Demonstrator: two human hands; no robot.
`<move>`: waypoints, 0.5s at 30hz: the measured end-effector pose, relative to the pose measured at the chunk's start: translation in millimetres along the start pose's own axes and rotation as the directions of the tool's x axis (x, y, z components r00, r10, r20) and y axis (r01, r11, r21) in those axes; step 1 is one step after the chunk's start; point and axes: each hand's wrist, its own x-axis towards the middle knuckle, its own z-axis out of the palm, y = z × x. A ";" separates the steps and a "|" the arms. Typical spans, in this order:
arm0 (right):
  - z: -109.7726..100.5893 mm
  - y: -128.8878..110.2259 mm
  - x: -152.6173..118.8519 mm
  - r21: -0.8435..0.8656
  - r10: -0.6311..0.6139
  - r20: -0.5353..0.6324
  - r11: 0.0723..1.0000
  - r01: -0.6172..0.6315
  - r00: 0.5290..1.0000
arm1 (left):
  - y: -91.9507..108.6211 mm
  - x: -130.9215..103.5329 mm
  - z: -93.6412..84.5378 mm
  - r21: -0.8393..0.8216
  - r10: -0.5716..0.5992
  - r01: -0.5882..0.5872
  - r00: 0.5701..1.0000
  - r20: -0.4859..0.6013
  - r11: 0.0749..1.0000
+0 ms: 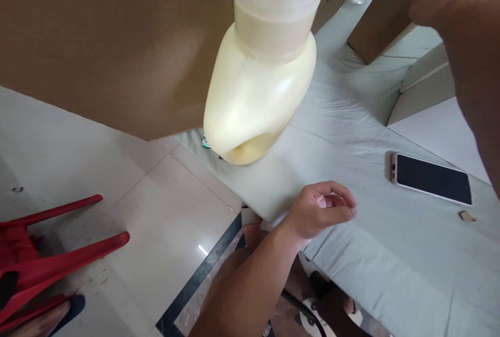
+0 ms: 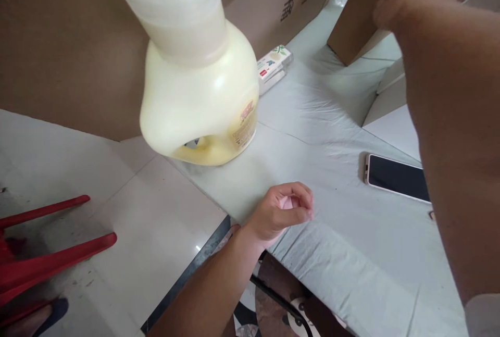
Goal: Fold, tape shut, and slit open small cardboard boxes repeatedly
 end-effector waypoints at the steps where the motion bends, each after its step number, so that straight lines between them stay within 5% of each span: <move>1: 0.2 0.3 5.4 -0.051 0.013 0.024 0.999 -0.012 1.000 | 1.1 -1.1 0.3 -0.003 0.006 -0.006 1.000 0.000 1.000; 5: 3.6 -6.3 17.0 -0.251 -0.044 0.166 0.964 0.085 0.985 | 2.1 -1.3 2.2 -0.005 0.038 -0.038 0.999 0.001 0.999; 7: -2.1 -12.0 -2.5 -0.210 -0.101 0.114 0.970 0.123 0.988 | 2.3 0.3 4.4 -0.009 0.051 -0.051 0.998 -0.024 0.999; 10: -24.2 -6.5 -67.9 -0.144 -0.195 -0.026 0.971 0.189 0.980 | 5.2 1.1 10.9 -0.036 0.090 -0.094 0.990 -0.110 0.995; 13: -52.1 33.0 -157.6 -0.046 -0.296 -0.058 0.955 0.293 0.954 | 10.4 -4.1 18.4 -0.071 0.154 -0.180 0.948 -0.278 0.981; 15: -67.5 76.9 -220.7 0.093 -0.138 -0.096 0.985 0.147 0.986 | 12.5 -10.0 21.8 -0.083 0.204 -0.255 0.897 -0.393 0.963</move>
